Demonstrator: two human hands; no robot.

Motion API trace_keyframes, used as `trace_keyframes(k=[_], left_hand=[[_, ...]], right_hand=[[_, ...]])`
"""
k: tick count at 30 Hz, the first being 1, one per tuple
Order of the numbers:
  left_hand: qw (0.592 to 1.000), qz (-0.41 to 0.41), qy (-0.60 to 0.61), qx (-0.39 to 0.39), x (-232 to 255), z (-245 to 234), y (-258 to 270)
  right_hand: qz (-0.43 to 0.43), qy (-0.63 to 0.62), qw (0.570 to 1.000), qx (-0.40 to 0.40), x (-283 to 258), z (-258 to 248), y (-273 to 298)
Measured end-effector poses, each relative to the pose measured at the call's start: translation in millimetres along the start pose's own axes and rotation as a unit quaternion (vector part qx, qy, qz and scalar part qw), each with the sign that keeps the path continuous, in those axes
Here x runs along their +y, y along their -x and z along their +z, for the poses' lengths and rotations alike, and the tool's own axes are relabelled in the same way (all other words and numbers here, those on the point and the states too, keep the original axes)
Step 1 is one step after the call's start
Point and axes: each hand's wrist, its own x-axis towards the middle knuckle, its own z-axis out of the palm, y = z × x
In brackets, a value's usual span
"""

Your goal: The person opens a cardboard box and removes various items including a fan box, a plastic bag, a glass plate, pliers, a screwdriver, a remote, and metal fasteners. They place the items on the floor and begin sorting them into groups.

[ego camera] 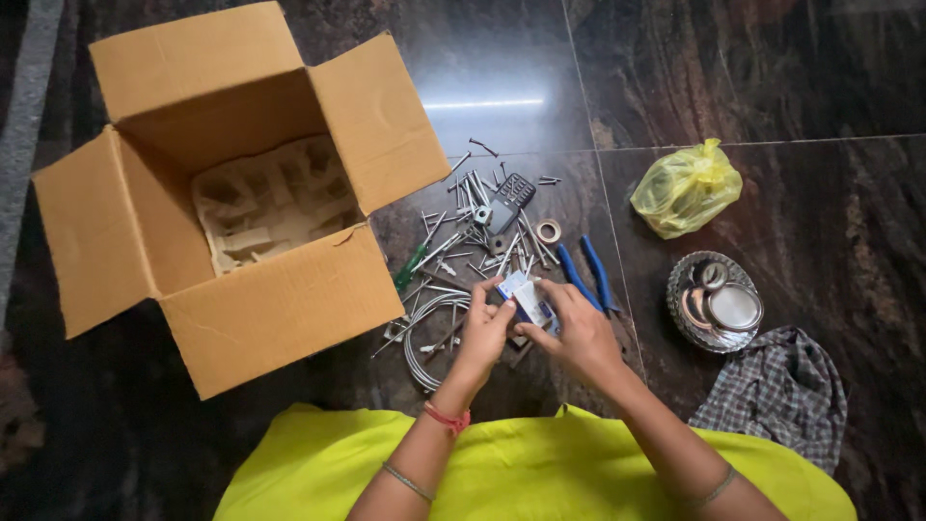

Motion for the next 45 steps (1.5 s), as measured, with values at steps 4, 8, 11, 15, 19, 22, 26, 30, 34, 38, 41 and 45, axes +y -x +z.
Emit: trace_keyframes(k=[4, 8, 11, 15, 19, 22, 26, 30, 34, 38, 41, 45], left_hand=[[0.999, 0.002, -0.005, -0.045, -2.8, 3.7, 3.6], [0.986, -0.009, 0.039, -0.159, -1.7, 12.8, 12.5], [0.981, -0.002, -0.018, -0.191, -0.6, 23.6, 25.4], [0.972, -0.033, -0.070, -0.221, 1.8, 39.8, 45.4], [0.968, -0.044, -0.103, -0.226, -3.8, 58.2, 48.8], [0.971, -0.070, -0.097, -0.205, -15.8, 73.2, 39.3], [0.976, -0.057, -0.080, -0.193, -46.0, 112.1, 4.2], [0.977, -0.104, -0.092, -0.161, -87.1, 142.8, -32.4], [0.969, -0.109, -0.147, -0.164, -129.9, 163.5, -49.8], [0.964, -0.107, -0.173, -0.172, -150.1, 183.2, -54.5], [0.957, -0.152, -0.192, -0.156, -150.5, 196.7, -52.5], [0.958, -0.136, -0.199, -0.158, -151.3, 210.5, -52.9]], right_hand=[[0.011, -0.004, 1.000, 0.007, 4.4, 3.2, 0.6], [0.078, 0.010, 0.996, -0.048, 15.7, -9.3, -3.0], [0.105, 0.020, 0.990, -0.093, 33.6, -33.3, -2.0], [0.148, 0.042, 0.980, -0.127, 77.5, -79.6, 5.6], [0.199, 0.078, 0.977, -0.026, 155.1, -126.5, 12.4], [0.223, 0.114, 0.968, 0.014, 223.0, -147.1, 22.3], [0.256, 0.011, 0.966, 0.031, 297.6, -130.1, 30.7], [0.327, 0.006, 0.945, 0.002, 341.7, -100.6, 33.2], [0.383, -0.064, 0.921, -0.023, 356.9, -80.4, 34.7], [0.327, -0.013, 0.944, -0.043, 357.6, -71.0, 30.7], [0.332, -0.004, 0.941, -0.061, 354.7, -65.1, 27.8], [0.327, 0.014, 0.943, -0.059, 354.3, -59.4, 24.9]])
